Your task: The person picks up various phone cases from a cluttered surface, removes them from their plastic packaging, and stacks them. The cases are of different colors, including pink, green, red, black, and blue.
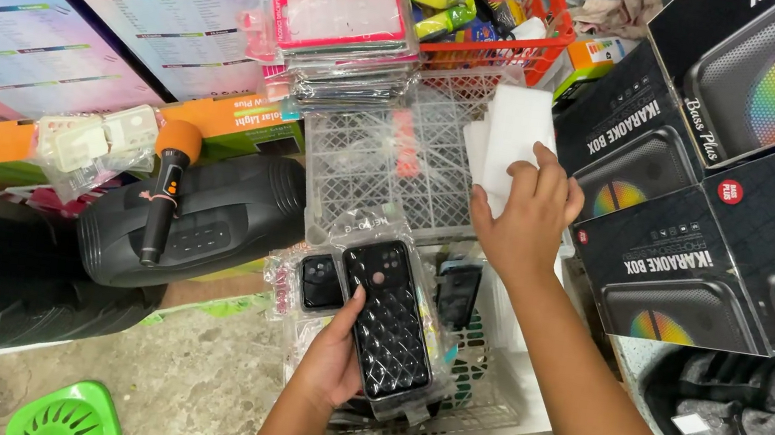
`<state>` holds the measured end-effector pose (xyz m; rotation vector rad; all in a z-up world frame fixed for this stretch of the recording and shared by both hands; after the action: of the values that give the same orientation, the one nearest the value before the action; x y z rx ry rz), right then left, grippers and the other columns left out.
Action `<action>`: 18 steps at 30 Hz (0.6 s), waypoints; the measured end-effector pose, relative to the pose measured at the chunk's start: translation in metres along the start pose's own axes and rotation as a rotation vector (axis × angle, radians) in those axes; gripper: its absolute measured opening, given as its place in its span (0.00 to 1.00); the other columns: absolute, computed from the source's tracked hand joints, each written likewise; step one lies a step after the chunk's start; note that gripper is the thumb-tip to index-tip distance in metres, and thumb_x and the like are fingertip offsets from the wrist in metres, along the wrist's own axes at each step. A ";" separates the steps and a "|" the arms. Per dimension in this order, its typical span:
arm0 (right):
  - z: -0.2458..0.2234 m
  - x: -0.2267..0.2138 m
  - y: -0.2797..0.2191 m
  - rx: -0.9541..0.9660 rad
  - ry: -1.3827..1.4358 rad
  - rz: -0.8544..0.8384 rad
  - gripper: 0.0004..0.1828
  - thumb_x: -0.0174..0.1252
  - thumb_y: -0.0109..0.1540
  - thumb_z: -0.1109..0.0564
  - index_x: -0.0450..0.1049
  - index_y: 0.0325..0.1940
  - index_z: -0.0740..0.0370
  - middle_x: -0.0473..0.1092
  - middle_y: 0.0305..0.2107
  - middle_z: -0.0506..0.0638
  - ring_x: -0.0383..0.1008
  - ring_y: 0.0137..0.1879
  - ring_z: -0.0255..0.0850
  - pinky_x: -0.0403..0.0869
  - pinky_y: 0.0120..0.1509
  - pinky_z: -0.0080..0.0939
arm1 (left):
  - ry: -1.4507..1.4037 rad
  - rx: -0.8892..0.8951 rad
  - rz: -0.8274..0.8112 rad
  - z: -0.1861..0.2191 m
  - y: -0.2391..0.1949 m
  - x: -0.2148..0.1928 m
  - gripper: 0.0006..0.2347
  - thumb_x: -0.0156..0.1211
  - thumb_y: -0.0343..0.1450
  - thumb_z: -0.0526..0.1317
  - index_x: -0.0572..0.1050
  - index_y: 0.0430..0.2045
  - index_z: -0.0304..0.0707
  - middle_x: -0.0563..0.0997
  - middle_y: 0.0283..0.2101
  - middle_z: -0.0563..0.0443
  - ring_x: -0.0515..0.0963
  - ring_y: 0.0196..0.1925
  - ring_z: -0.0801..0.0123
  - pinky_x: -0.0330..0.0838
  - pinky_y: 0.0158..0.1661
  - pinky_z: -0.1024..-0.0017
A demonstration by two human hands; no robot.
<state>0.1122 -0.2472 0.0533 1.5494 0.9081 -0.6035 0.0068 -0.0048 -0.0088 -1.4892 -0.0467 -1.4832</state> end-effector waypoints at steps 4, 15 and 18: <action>-0.001 -0.010 0.001 -0.039 0.050 0.038 0.24 0.68 0.61 0.49 0.67 0.53 0.64 0.61 0.64 0.65 0.61 0.69 0.58 0.53 0.73 0.62 | -0.019 -0.002 -0.010 0.002 0.003 0.005 0.27 0.54 0.71 0.57 0.72 0.58 0.36 0.82 0.52 0.44 0.82 0.52 0.58 0.76 0.54 0.58; -0.030 -0.047 -0.036 -0.156 0.184 -0.047 0.27 0.67 0.59 0.50 0.65 0.55 0.63 0.60 0.62 0.61 0.60 0.68 0.59 0.53 0.72 0.64 | -0.042 0.130 -0.105 0.008 0.020 0.027 0.28 0.46 0.73 0.61 0.69 0.61 0.42 0.79 0.57 0.46 0.78 0.58 0.58 0.72 0.59 0.57; -0.046 -0.063 -0.049 -0.102 0.369 -0.177 0.29 0.67 0.54 0.50 0.66 0.54 0.61 0.61 0.63 0.61 0.60 0.67 0.60 0.56 0.71 0.62 | -0.053 0.143 -0.085 0.009 0.027 0.030 0.29 0.46 0.73 0.61 0.69 0.61 0.40 0.79 0.58 0.47 0.78 0.58 0.59 0.71 0.60 0.59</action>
<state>0.0318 -0.2152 0.0843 1.5237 1.3455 -0.3919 0.0379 -0.0305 0.0006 -1.4245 -0.2458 -1.4759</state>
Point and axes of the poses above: each hand's wrist, its own y-axis towards the middle knuckle, its own x-axis out of the palm, z = x × y, the point moved 1 cm from there along y, towards the middle knuckle
